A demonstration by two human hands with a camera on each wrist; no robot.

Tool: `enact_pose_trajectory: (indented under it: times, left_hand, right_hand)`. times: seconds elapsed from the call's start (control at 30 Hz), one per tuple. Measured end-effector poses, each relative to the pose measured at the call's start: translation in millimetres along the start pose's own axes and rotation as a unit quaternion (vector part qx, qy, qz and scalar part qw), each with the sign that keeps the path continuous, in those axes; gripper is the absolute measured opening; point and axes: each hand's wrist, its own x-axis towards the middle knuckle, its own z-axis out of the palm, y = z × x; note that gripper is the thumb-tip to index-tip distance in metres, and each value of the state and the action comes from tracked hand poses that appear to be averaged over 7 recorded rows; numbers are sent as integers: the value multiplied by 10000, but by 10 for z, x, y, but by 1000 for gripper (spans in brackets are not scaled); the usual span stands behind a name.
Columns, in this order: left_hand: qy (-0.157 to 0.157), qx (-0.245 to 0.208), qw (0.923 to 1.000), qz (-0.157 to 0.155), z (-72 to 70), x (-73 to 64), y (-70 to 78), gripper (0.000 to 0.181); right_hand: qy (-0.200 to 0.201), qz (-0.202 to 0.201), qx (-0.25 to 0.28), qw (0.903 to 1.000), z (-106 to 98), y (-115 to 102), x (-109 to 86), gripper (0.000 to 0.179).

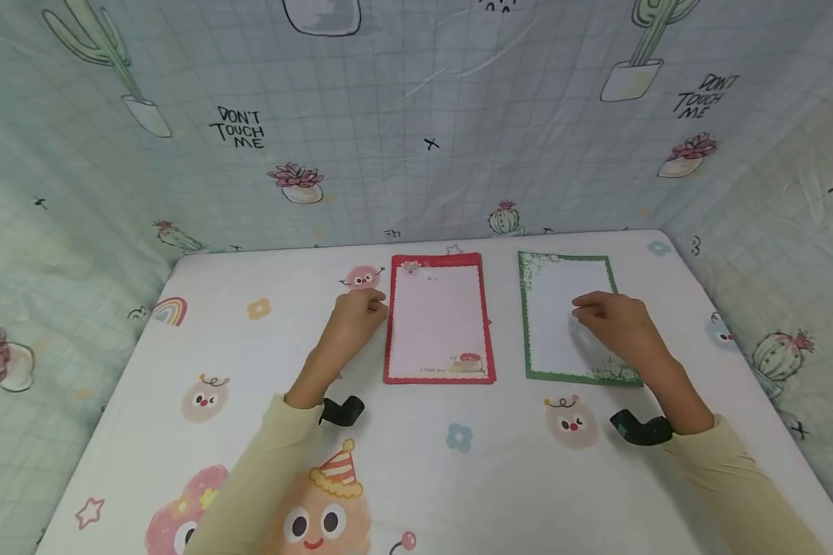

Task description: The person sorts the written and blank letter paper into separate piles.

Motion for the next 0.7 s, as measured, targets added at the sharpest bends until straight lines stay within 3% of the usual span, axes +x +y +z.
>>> enact_pose_trajectory:
  times: [0.3,0.57,0.7]
  left_hand:
    - [-156,159,9997,-121,-149,-81,-237,30]
    - [-535,-464,9968,-357,-109,-6,-369,28]
    - [-713,-935,9909,-661,-52,33,-410,29]
  right_hand:
    - [-533,-105,617,9966,383,-305,138,30]
    - [-619,-148,972,9932,726,-550,281,30]
    - [-618,-106,1131,9916,842,-646,351,32]
